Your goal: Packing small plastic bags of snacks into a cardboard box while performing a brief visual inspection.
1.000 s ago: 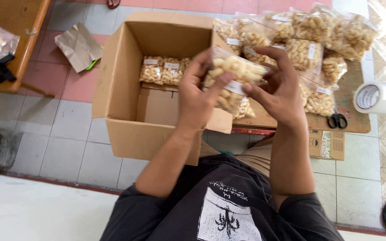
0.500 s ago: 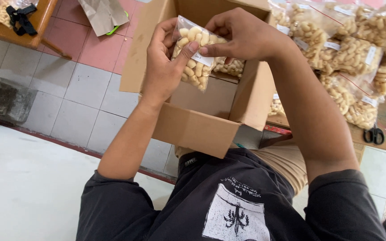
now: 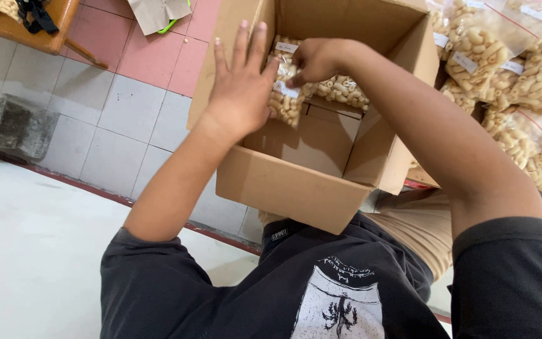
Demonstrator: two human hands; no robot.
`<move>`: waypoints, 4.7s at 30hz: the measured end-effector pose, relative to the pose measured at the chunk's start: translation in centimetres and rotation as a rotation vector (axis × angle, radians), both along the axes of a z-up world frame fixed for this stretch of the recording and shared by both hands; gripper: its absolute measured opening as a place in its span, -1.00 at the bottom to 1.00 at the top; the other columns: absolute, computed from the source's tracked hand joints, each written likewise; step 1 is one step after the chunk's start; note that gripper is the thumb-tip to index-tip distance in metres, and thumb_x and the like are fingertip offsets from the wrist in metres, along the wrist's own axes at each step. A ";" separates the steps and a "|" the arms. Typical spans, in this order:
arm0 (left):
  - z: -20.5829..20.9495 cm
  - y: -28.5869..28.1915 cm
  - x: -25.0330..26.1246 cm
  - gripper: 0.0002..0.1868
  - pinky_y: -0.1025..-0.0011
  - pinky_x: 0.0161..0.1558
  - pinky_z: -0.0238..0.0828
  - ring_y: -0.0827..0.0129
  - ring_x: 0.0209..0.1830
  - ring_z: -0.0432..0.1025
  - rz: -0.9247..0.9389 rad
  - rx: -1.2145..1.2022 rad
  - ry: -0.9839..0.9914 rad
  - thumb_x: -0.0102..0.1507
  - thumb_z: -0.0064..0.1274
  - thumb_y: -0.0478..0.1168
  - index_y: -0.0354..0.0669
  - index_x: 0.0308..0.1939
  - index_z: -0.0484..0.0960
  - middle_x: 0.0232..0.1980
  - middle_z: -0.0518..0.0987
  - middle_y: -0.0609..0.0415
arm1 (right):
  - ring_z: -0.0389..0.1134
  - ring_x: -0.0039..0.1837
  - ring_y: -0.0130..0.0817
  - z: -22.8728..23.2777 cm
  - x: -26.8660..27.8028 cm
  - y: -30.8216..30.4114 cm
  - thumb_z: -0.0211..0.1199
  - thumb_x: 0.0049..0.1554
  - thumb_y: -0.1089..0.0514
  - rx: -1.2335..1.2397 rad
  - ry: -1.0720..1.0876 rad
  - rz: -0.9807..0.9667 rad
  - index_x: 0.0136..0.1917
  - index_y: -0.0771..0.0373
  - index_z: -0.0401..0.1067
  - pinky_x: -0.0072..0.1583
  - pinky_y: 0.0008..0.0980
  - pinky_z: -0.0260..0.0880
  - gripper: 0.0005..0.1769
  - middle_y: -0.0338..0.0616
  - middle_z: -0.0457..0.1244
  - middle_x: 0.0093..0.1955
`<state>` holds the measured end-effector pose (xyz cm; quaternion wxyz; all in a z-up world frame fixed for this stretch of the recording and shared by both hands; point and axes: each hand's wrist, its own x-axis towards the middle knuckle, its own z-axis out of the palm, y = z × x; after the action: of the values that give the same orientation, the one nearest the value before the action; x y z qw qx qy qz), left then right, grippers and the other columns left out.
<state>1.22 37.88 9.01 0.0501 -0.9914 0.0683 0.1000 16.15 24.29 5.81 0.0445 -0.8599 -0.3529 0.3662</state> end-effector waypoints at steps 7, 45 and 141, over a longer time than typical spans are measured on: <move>-3.5 -0.3 -0.4 -0.24 -0.50 0.42 -0.30 -0.31 0.62 -0.51 -0.052 0.313 -0.116 0.14 0.09 0.10 0.05 0.44 0.44 0.72 -0.21 -0.15 | 0.23 0.48 0.10 -2.4 -2.1 1.8 0.30 0.17 -0.28 -0.081 0.117 0.081 0.51 0.31 0.23 0.48 -0.03 0.25 -0.14 0.08 0.19 0.51; -3.5 -0.4 -0.9 -0.13 -0.42 0.39 -0.08 -0.32 0.61 -0.47 -0.055 0.412 -0.129 0.20 -0.10 0.35 0.09 0.53 0.31 0.70 -0.05 -0.11 | 0.48 0.04 0.03 -4.7 -3.5 1.3 0.52 -0.06 -0.26 -0.020 -0.487 0.275 0.27 0.18 0.37 -0.07 0.01 0.56 -0.21 0.00 0.39 0.05; -15.0 -40.2 -1.6 -0.68 0.43 -0.34 0.34 0.39 -0.53 0.34 0.381 -1.816 -0.589 0.08 -0.25 -0.49 -0.15 -0.37 0.64 -0.51 0.39 0.06 | 0.42 -0.20 -0.38 -12.9 -16.7 -39.6 0.25 0.36 0.05 1.495 -0.241 -1.178 0.27 0.21 0.25 -0.22 -0.40 0.53 -0.67 -0.16 0.28 -0.08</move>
<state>-0.34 -2.32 -6.02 -0.7357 -0.6322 -0.0572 -0.2362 -0.52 -15.30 -7.10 0.7220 -0.6803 -0.0086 -0.1257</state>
